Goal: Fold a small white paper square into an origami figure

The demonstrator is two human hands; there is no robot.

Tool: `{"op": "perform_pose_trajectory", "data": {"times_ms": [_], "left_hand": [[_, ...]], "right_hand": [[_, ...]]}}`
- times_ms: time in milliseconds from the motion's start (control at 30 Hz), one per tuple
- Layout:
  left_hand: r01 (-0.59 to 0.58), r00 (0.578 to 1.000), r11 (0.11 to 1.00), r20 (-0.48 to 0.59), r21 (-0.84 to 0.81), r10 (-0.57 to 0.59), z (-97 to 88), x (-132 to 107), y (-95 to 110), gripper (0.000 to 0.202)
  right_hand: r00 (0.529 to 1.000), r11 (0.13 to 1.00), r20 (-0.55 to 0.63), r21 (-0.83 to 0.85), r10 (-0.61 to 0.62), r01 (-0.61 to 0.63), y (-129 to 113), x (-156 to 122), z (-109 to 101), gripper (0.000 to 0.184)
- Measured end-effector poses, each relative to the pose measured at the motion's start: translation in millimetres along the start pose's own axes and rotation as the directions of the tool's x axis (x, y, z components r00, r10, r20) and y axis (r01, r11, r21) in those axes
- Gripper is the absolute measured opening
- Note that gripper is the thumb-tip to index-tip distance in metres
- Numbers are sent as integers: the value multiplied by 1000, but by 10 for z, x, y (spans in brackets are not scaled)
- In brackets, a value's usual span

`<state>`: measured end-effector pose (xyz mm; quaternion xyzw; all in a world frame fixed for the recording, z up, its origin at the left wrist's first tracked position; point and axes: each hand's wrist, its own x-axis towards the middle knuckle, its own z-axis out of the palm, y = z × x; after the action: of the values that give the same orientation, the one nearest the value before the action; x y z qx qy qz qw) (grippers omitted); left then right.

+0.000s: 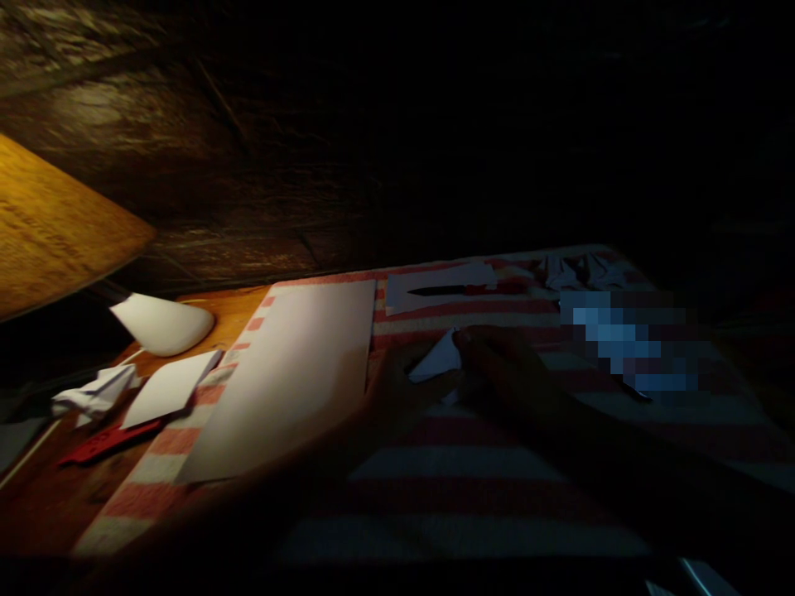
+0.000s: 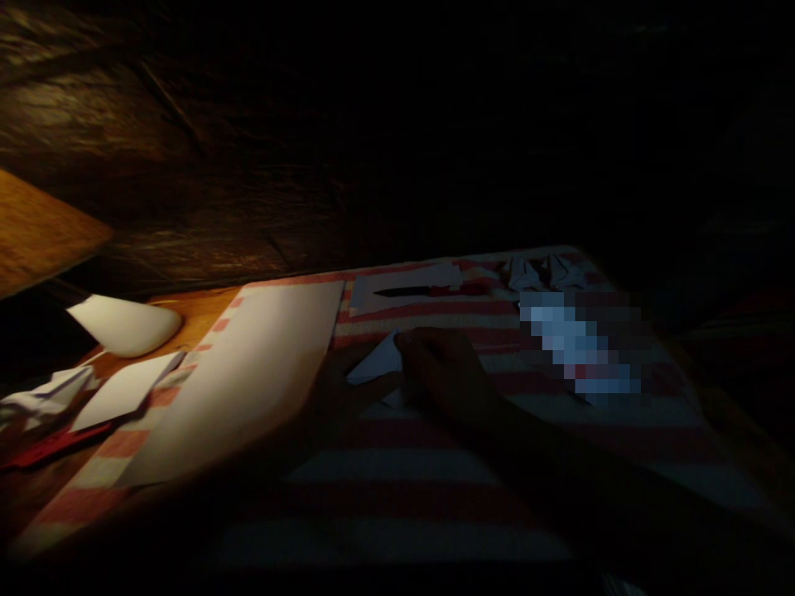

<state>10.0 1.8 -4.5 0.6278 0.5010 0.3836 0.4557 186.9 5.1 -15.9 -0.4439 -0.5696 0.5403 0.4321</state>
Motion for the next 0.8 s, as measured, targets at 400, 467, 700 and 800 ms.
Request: {"op": "perform_pose_trajectory", "data": {"times_ms": [400,467,700,800], "left_hand": [[-155,973,952,127,-265,194,20,-43,-19,40],[-207,947,918,167,-339,275,-67,-22,-61,50],[-316,885,912,266,-262,383,-186,50,-169,32],[-314,890,920,266,-235,372,-179,57,-184,34]], "right_hand": [[972,902,-118,-408,-204,140,-123,-20,-14,39],[976,916,-123,-382,-182,122,-108,0,-45,40],[973,902,-46,-387,-226,192,-79,25,-71,38],[970,896,-63,-401,-235,191,-83,27,-79,38]]}}
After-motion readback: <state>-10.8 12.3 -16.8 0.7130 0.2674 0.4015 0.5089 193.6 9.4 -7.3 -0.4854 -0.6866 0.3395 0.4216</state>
